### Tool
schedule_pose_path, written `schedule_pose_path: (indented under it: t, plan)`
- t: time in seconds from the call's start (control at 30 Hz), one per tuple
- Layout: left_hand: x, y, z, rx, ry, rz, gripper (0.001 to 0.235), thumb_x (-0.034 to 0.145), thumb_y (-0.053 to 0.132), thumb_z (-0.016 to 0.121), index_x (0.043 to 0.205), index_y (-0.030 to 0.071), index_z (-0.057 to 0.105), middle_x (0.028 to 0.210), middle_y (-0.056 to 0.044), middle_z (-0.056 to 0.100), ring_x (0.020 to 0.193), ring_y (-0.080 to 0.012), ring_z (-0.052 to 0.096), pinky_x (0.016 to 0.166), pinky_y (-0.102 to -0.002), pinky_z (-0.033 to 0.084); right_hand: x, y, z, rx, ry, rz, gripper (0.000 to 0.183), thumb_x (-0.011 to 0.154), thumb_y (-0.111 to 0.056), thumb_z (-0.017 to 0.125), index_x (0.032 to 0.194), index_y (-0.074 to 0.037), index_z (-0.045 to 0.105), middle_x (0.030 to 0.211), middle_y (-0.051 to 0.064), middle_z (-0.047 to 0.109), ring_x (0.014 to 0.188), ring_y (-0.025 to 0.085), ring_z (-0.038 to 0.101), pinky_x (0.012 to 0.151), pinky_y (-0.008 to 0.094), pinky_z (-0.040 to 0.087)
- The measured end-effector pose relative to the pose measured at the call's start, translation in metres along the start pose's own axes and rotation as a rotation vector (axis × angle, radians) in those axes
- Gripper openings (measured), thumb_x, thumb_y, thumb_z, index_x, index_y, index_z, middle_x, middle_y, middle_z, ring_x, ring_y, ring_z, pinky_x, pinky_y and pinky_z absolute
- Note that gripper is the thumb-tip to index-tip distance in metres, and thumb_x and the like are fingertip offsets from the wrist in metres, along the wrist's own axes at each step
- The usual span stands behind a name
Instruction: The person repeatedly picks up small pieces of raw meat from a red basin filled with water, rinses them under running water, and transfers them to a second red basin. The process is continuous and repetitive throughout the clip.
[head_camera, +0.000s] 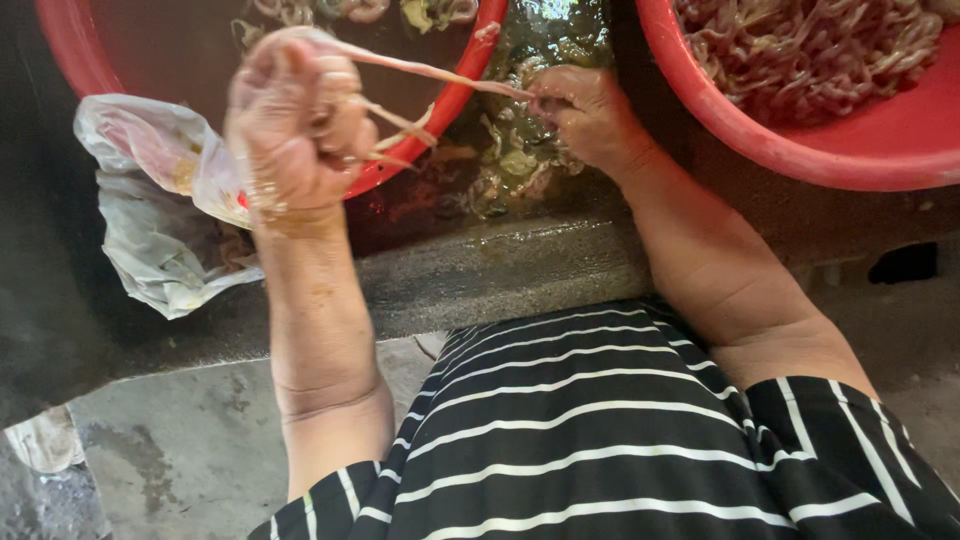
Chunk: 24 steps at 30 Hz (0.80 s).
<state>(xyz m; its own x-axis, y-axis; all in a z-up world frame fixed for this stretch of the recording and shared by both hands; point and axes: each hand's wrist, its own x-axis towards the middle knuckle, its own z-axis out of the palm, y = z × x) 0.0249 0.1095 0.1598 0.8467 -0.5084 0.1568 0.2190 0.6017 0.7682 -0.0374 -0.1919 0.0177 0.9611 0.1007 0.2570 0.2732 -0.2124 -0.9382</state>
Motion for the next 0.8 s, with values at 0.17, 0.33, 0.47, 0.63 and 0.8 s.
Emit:
schedule_pose_path:
  t: [0.17,0.33,0.47,0.63,0.8]
  plan:
    - [-0.008,0.035,-0.035,-0.267,0.053,0.022,0.024,0.110,0.029,0.060,0.108,0.007,0.067,0.072,0.000,0.056,0.042,-0.0047,0.031,0.036,-0.022,0.022,-0.007,0.024,-0.006,-0.128,0.025,0.087,0.017,0.088,0.009,0.065,0.102,0.001,0.070,0.085,0.008,0.064,0.077,0.016,0.061,0.065,0.033,0.048]
    - [-0.017,0.045,-0.053,0.091,0.148,0.061,0.012,0.109,0.011,0.059,0.110,0.011,0.071,0.081,-0.002,0.067,0.050,-0.0050,0.043,0.042,-0.021,0.031,-0.008,0.061,-0.016,-0.477,0.038,0.026,0.016,0.086,0.004,0.070,0.099,-0.004,0.075,0.095,0.014,0.069,0.088,0.031,0.069,0.074,0.041,0.053]
    - [-0.002,0.006,-0.082,1.445,0.099,-0.013,0.025,0.109,0.019,0.060,0.094,0.006,0.076,0.088,-0.009,0.075,0.078,-0.0213,0.069,0.072,-0.034,0.055,-0.006,0.063,-0.008,-0.460,-0.022,0.138,0.026,0.079,0.005,0.065,0.101,-0.005,0.074,0.100,0.018,0.066,0.090,0.036,0.067,0.074,0.042,0.053]
    - [0.009,-0.023,-0.099,1.956,0.018,-0.426,0.019,0.087,0.013,0.067,0.101,0.013,0.081,0.098,-0.024,0.071,0.094,-0.0424,0.069,0.089,-0.049,0.053,-0.011,0.060,-0.007,-0.480,-0.089,0.024,0.044,0.071,0.007,0.059,0.112,-0.002,0.073,0.102,0.025,0.065,0.097,0.042,0.064,0.083,0.046,0.051]
    - [0.036,0.001,-0.038,1.978,0.057,-0.656,0.022,0.084,0.009,0.064,0.095,0.016,0.081,0.100,-0.020,0.074,0.096,-0.0366,0.072,0.091,-0.046,0.055,-0.008,0.059,-0.003,-0.531,-0.118,0.133,0.031,0.073,0.000,0.062,0.102,-0.001,0.071,0.102,0.025,0.068,0.099,0.045,0.064,0.083,0.050,0.051]
